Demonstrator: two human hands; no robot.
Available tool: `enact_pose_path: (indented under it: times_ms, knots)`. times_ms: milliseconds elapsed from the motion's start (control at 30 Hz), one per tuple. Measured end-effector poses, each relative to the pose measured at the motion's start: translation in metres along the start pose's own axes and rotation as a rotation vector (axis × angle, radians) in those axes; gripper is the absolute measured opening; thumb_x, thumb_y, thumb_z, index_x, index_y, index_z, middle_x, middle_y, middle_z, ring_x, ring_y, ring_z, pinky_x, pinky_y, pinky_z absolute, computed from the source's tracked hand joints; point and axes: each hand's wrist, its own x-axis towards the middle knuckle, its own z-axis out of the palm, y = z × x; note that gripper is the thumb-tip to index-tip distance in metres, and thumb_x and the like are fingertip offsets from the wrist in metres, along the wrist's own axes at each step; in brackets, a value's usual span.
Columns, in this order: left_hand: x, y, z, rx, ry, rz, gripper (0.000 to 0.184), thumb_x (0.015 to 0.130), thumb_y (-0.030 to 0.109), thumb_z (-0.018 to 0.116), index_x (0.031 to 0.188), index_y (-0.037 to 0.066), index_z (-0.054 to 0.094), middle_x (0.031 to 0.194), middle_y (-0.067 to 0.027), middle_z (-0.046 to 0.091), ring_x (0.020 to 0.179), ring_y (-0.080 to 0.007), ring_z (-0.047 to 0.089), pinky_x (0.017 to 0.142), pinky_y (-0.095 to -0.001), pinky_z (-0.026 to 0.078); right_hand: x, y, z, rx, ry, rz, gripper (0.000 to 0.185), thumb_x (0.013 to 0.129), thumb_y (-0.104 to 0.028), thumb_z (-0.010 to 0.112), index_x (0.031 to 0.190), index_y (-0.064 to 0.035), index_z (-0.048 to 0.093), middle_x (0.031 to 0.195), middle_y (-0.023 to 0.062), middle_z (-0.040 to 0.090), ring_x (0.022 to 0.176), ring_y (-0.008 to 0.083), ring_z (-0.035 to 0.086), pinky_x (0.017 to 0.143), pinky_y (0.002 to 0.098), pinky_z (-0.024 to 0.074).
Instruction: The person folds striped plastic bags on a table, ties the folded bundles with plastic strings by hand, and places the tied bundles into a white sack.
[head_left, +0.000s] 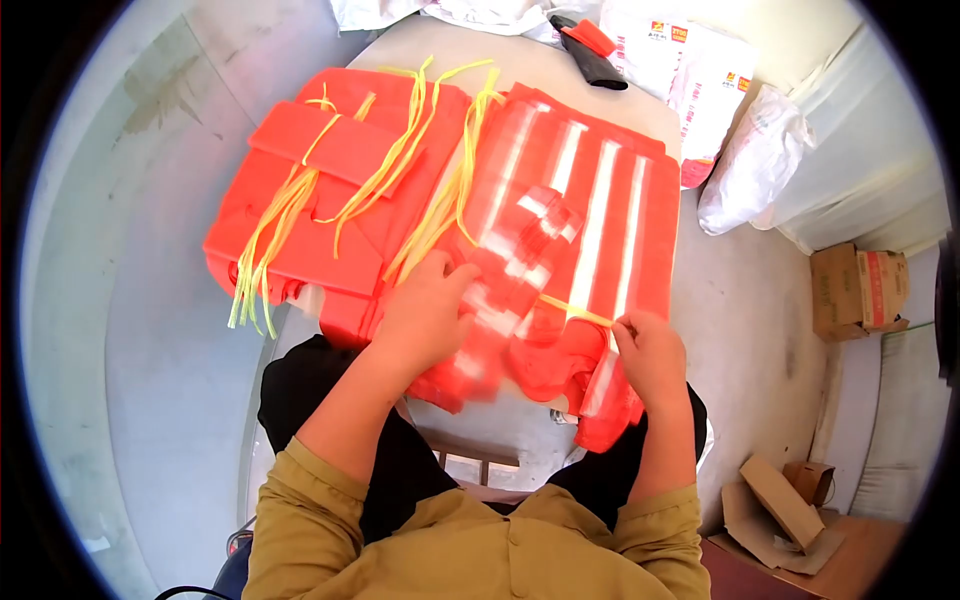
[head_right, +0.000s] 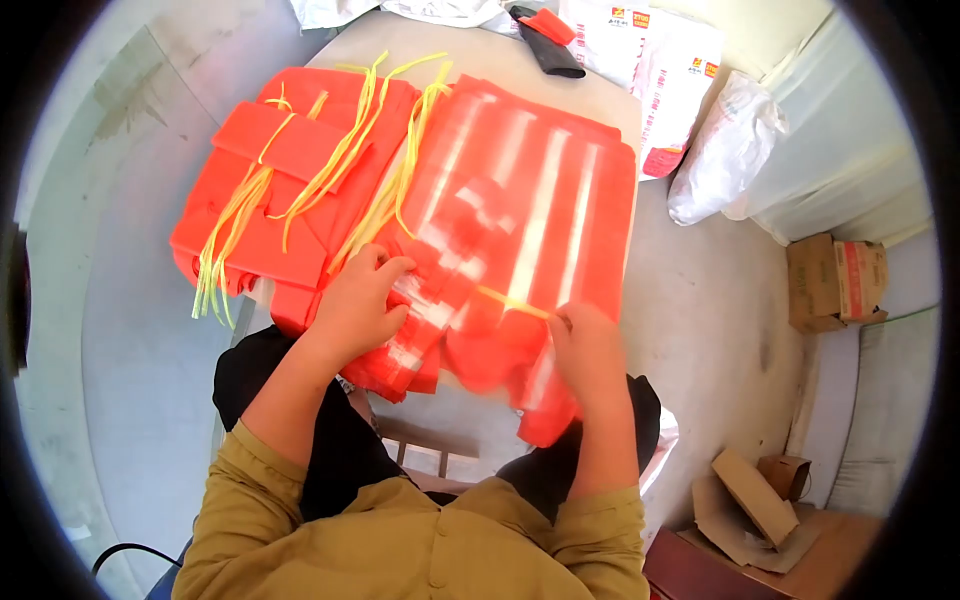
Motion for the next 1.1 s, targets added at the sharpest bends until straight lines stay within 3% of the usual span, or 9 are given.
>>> enact_pose_path:
  times_ms: [100,300,400,500,600,700,800,900,1100]
  knots:
    - [0.006,-0.004,0.002,0.031,0.044,0.062,0.045,0.082,0.017,0.077,0.125,0.010,0.066,0.129,-0.0153,0.056,0.120,-0.0335,0.059,0.096,-0.0415,0.053,-0.006,0.012,-0.005,-0.053,-0.038,-0.034,0.016,0.094,-0.015,0.067,0.092,0.0000,0.070,0.084,0.0139,0.071,0.077,0.0292,0.068,0.070,0.0386,0.0512]
    - [0.038,-0.024,0.013,-0.286,0.258,-0.004,0.027,0.087,0.006,0.067,0.114,0.006,0.072,0.112,-0.0146,0.064,0.108,-0.0346,0.064,0.091,-0.0424,0.053,-0.005,0.027,-0.001,0.435,-0.199,-0.081,0.012,0.091,-0.007,0.067,0.081,-0.0006,0.065,0.104,0.0079,0.072,0.087,0.0149,0.062,0.076,0.0323,0.0471]
    - [0.054,-0.034,0.024,0.011,0.362,0.118,0.027,0.088,0.002,0.065,0.114,0.006,0.073,0.101,-0.0139,0.065,0.098,-0.0359,0.064,0.085,-0.0443,0.052,-0.005,0.020,0.012,0.854,-0.279,-0.074,0.016,0.092,-0.007,0.065,0.077,-0.0021,0.062,0.119,0.0128,0.071,0.091,0.0146,0.061,0.080,0.0311,0.0465]
    - [0.060,-0.039,0.033,0.071,0.351,0.102,0.022,0.084,0.004,0.069,0.106,0.008,0.073,0.100,-0.0134,0.062,0.099,-0.0349,0.062,0.082,-0.0454,0.053,0.000,0.028,0.022,1.007,-0.387,-0.028,0.018,0.096,-0.005,0.062,0.078,-0.0037,0.062,0.133,0.0126,0.067,0.102,0.0130,0.060,0.091,0.0310,0.0486]
    - [0.064,-0.036,0.034,0.125,0.422,0.064,0.017,0.081,0.004,0.073,0.097,0.007,0.071,0.099,-0.0133,0.060,0.102,-0.0352,0.060,0.083,-0.0444,0.052,0.000,0.029,0.030,1.153,-0.384,0.089,0.021,0.098,-0.007,0.059,0.078,-0.0053,0.060,0.134,0.0146,0.068,0.099,0.0141,0.061,0.090,0.0297,0.0493]
    - [0.059,-0.021,0.019,0.160,0.413,0.028,0.014,0.081,0.007,0.076,0.093,0.005,0.070,0.106,-0.0145,0.060,0.108,-0.0372,0.057,0.089,-0.0458,0.049,0.004,0.028,0.037,1.328,-0.314,0.094,0.025,0.103,-0.017,0.058,0.081,-0.0046,0.060,0.140,0.0240,0.062,0.100,0.0174,0.065,0.084,0.0287,0.0518]
    - [0.059,-0.025,0.017,0.307,0.573,0.246,0.018,0.077,0.011,0.082,0.085,0.004,0.067,0.118,-0.0139,0.060,0.112,-0.0366,0.054,0.094,-0.0447,0.048,0.007,0.032,0.046,1.505,-0.283,0.093,0.026,0.107,-0.020,0.054,0.086,-0.0042,0.061,0.140,0.0260,0.062,0.099,0.0191,0.067,0.083,0.0302,0.0544]
    - [0.053,-0.019,0.005,0.366,0.584,0.306,0.023,0.076,0.015,0.084,0.086,0.004,0.067,0.115,-0.0116,0.065,0.116,-0.0360,0.055,0.098,-0.0446,0.047,0.004,0.025,0.049,1.567,-0.242,0.198,0.025,0.109,-0.020,0.051,0.091,-0.0044,0.060,0.135,0.0252,0.065,0.099,0.0195,0.068,0.083,0.0304,0.0560]
    - [0.044,-0.018,-0.005,0.282,0.292,-0.013,0.023,0.081,0.020,0.083,0.095,0.004,0.072,0.086,-0.0110,0.070,0.102,-0.0333,0.068,0.087,-0.0435,0.052,0.000,0.033,0.058,1.687,-0.234,0.180,0.024,0.109,-0.022,0.051,0.098,-0.0075,0.066,0.124,0.0143,0.071,0.100,0.0149,0.067,0.086,0.0299,0.0552]
